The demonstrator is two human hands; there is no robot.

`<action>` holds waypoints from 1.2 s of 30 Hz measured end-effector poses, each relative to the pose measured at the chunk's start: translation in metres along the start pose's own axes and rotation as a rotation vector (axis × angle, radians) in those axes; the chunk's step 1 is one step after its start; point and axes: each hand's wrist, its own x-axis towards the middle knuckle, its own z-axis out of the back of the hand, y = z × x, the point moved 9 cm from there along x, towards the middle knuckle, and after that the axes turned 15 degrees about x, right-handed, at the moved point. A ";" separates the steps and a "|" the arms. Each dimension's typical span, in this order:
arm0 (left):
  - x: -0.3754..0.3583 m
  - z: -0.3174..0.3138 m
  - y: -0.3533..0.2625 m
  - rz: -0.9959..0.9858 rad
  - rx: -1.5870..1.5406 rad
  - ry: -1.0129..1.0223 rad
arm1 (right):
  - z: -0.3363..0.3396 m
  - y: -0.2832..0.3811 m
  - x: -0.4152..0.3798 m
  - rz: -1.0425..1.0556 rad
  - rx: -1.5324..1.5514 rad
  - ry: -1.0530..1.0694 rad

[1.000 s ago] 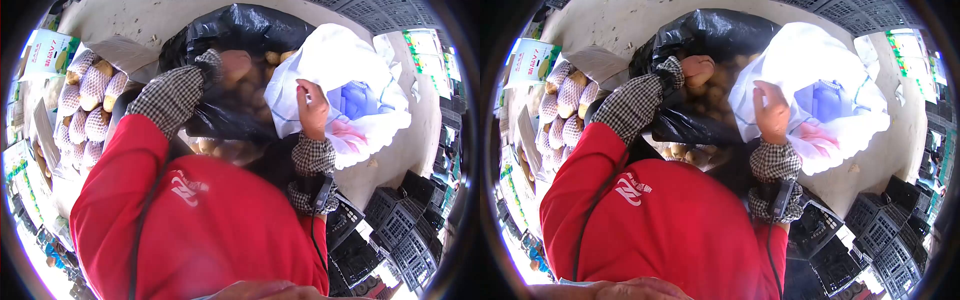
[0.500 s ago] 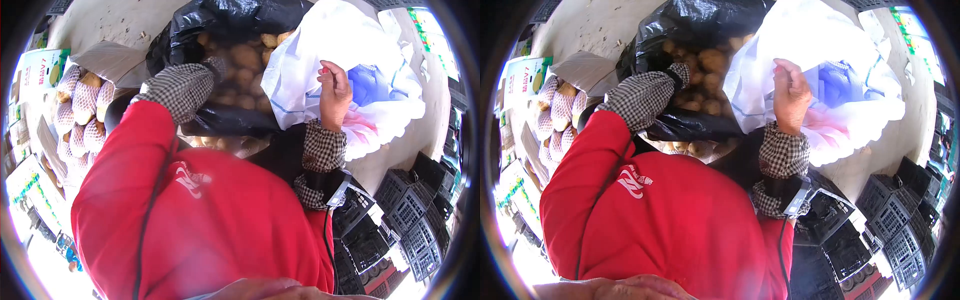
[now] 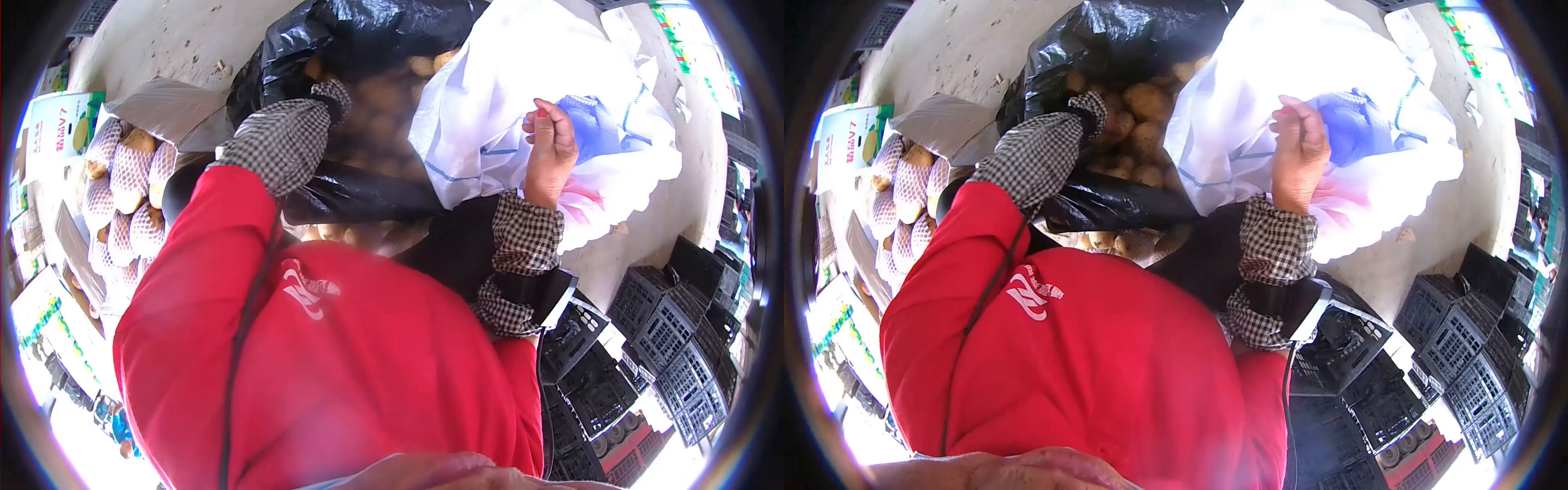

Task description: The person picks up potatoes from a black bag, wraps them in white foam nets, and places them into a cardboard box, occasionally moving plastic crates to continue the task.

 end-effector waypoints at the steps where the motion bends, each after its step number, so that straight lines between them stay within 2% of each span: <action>1: -0.006 -0.002 -0.002 -0.027 0.010 0.021 | -0.001 0.002 0.001 -0.007 0.019 -0.011; 6: -0.005 -0.001 -0.041 -0.105 -0.052 -0.005 | -0.011 0.001 -0.001 -0.007 0.012 0.009; 13: 0.031 -0.003 -0.068 -0.050 -0.172 -0.080 | -0.010 -0.005 -0.003 0.012 -0.016 0.042; 16: 0.031 -0.012 -0.062 -0.108 -0.266 -0.004 | 0.001 -0.007 0.000 0.012 0.001 -0.002; 19: 0.013 -0.021 -0.059 -0.191 -0.427 0.176 | 0.034 -0.013 0.012 0.124 -0.065 -0.075; 20: 0.004 -0.022 -0.061 -0.222 -0.475 0.232 | 0.044 -0.013 0.019 0.108 -0.174 -0.071; 21: -0.010 -0.007 -0.054 -0.092 -0.375 0.246 | 0.049 -0.012 0.027 0.125 -0.317 -0.045; 22: -0.006 0.004 -0.063 -0.325 -0.209 0.062 | 0.054 -0.016 0.036 0.139 -0.459 -0.017; 23: -0.002 -0.006 -0.057 -0.315 -0.185 0.056 | 0.056 -0.020 0.042 0.149 -0.600 0.016; 24: -0.004 -0.003 -0.058 -0.294 -0.197 0.049 | 0.058 -0.040 0.048 -0.033 -0.793 0.079; 27: 0.003 0.008 -0.055 -0.196 -0.225 -0.038 | 0.040 -0.054 0.051 0.003 -1.114 0.235; 28: 0.010 0.014 -0.052 -0.147 -0.228 -0.092 | 0.039 -0.069 0.056 -0.087 -1.214 0.304; 31: 0.025 0.023 -0.040 -0.032 -0.276 -0.164 | 0.036 -0.093 0.052 -0.198 -1.385 0.432; 32: 0.027 0.022 -0.039 -0.016 -0.307 -0.168 | 0.030 -0.098 0.049 -0.172 -1.404 0.495; 35: 0.018 0.021 -0.044 -0.070 -0.447 -0.128 | 0.012 -0.101 0.037 -0.087 -1.457 0.660; 36: 0.009 0.021 -0.050 -0.112 -0.513 -0.097 | 0.014 -0.102 0.037 -0.095 -1.413 0.641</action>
